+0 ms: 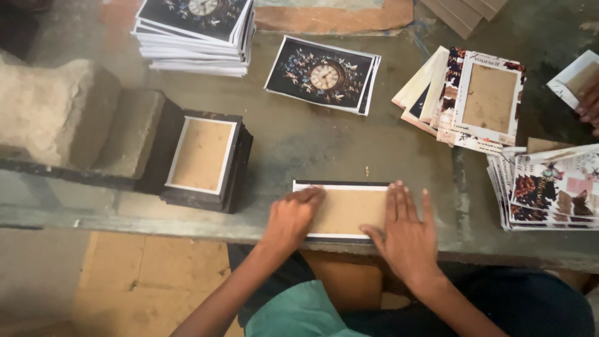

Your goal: The person assembles small rectangular cards by placing a printed image onto a cardboard backing and pressing the edges to adhere them. The person handles the cards one at a time, stacking the finished units on the table.

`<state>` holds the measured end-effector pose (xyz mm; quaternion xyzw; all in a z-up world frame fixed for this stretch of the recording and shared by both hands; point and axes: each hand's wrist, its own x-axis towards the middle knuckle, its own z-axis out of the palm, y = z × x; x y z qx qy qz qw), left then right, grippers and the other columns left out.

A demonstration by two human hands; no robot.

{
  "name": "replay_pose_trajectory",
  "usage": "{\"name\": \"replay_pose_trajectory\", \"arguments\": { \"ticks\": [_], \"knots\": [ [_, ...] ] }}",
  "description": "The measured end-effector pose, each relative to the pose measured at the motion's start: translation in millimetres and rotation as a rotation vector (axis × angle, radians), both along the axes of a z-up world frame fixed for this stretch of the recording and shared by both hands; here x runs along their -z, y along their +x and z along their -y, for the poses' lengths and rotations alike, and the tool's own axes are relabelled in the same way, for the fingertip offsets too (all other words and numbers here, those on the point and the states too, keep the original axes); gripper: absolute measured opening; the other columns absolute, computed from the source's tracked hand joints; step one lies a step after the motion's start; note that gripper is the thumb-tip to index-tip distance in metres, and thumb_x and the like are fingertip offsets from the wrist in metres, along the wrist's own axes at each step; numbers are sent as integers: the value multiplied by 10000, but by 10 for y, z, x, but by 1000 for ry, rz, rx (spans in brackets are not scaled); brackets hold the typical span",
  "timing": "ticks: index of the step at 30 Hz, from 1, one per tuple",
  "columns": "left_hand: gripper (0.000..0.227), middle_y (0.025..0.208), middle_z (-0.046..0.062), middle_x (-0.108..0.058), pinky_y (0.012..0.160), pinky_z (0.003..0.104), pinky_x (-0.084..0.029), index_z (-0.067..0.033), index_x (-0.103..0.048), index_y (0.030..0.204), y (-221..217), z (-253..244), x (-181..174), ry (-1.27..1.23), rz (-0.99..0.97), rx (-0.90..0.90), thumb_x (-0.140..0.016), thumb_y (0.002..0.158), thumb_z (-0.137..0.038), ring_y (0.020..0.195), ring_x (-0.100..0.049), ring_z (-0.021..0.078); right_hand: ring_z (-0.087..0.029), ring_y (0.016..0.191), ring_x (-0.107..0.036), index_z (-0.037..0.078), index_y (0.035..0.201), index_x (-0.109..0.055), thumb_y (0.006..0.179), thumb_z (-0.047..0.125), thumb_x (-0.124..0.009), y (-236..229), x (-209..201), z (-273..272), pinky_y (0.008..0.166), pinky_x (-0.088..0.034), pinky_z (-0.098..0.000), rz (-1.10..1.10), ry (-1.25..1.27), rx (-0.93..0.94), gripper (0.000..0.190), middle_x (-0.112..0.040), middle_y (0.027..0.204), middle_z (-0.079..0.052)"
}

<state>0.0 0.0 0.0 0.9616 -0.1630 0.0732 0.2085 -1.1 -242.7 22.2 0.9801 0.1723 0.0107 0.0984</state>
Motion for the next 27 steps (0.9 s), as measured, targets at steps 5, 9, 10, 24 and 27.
{"name": "replay_pose_trajectory", "arguments": {
  "ticks": [5, 9, 10, 24, 27],
  "knots": [
    [286, 1013, 121, -722, 798, 442, -562, -81, -694, 1092, -64, -192, -249, 101, 14, -167, -632, 815, -40, 991, -687, 324, -450, 1520, -194, -62, 1474, -390, 917, 740, -360, -27, -78, 104, 1169, -51, -677, -48, -38, 56, 976, -341, 1574, -264],
    [405, 1013, 151, -722, 818, 448, -494, -28, -693, 1155, 59, 37, -315, 39, 325, -75, -637, 754, -34, 963, -650, 361, -449, 1545, -153, 28, 1558, -326, 898, 655, -506, -155, 42, -33, 1187, -39, -718, -10, 388, -186, 928, -206, 1660, -262],
    [323, 982, 157, -713, 820, 456, -483, -25, -684, 1122, 124, 143, -315, 44, 283, -80, -654, 806, -84, 950, -640, 367, -427, 1555, -142, 70, 1595, -294, 889, 643, -538, -184, 84, -66, 1192, -39, -714, -59, 435, -273, 941, -170, 1676, -237],
    [415, 1106, 53, -691, 819, 293, -534, -14, -590, 1278, 67, 102, -339, -905, -744, 231, -619, 972, -292, 978, -637, 138, -288, 1180, -606, 2, 1592, -200, 880, 193, -810, 119, 242, 225, 1002, -526, -401, -540, 1875, 274, 957, -502, 1378, -317],
    [424, 1217, 1, -675, 988, 242, -463, -17, -572, 1334, 66, 247, -50, -1169, -675, -1, -516, 1056, -332, 1121, -591, 76, -148, 945, -696, -17, 1456, -465, 904, 137, -753, 184, 314, 248, 845, -572, -295, -773, 1847, 285, 641, -739, 1103, -160]
  ]
}}
